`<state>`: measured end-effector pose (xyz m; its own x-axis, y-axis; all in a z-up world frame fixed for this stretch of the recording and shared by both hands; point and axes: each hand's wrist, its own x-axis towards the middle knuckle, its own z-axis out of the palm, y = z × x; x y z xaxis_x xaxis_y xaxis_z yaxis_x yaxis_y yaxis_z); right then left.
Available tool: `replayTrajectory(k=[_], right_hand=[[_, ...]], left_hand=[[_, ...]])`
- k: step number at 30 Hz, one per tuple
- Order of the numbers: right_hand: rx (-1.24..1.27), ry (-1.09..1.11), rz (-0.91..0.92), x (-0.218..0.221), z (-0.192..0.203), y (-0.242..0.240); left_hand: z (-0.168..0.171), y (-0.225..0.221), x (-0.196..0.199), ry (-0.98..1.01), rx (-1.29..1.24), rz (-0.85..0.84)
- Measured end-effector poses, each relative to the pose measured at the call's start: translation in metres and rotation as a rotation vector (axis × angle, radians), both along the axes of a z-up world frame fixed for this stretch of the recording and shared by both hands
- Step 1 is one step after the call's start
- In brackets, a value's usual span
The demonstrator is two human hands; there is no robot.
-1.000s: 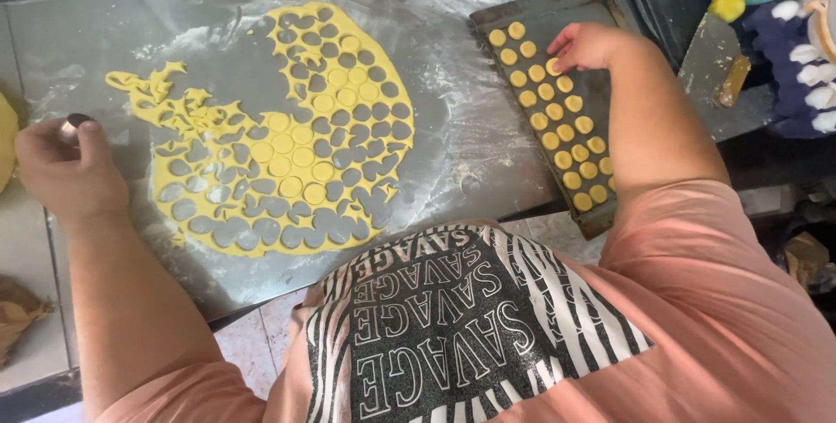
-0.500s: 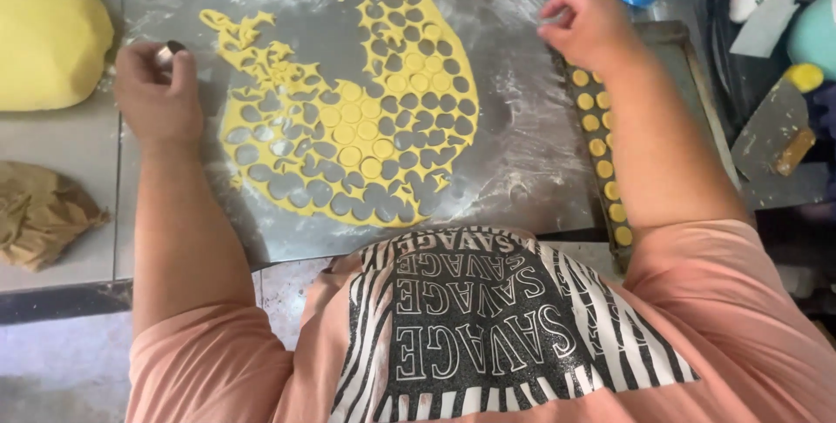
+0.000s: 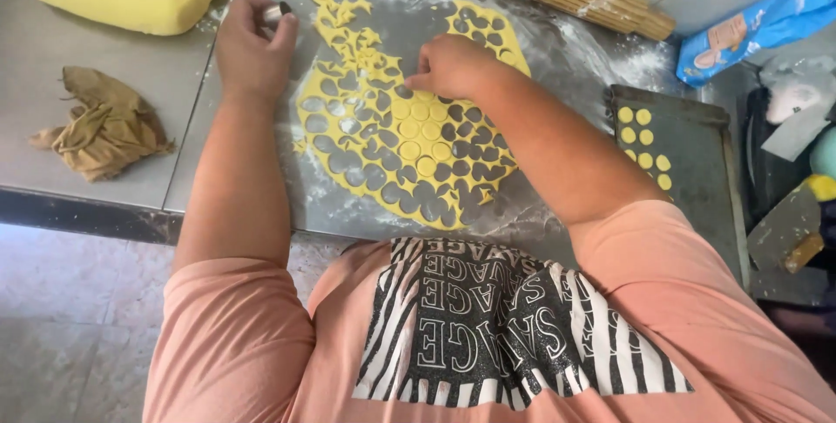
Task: Using a small circular cutter to stamp out shapes from a sheet of dough and arranging the pieces on a baking tray.
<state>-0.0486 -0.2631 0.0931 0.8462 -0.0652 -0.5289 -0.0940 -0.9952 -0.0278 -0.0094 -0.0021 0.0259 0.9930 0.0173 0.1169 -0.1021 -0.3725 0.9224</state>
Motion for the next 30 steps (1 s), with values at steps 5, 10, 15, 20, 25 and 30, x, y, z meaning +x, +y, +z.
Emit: replayTrajectory(k=[5, 10, 15, 20, 25, 30], right_hand=[[0.022, 0.037, 0.042, 0.006, -0.004, 0.015], [0.128, 0.018, 0.003, -0.006, 0.026, 0.038], [0.346, -0.070, -0.104, -0.010, 0.044, 0.040], [0.091, -0.054, -0.059, 0.001, 0.005, 0.000], [0.052, 0.041, -0.132, 0.004, -0.004, -0.009], [-0.053, 0.072, -0.007, 0.011, -0.023, -0.015]], left_hand=[[-0.017, 0.001, 0.011, -0.038, 0.028, 0.028], [-0.017, 0.000, 0.013, -0.053, 0.046, 0.029], [-0.016, 0.000, 0.011, -0.074, 0.025, 0.013], [-0.021, 0.001, 0.014, -0.084, 0.054, 0.014], [-0.006, -0.001, 0.008, -0.036, 0.059, 0.017], [-0.012, -0.001, 0.010, -0.024, 0.048, 0.025]])
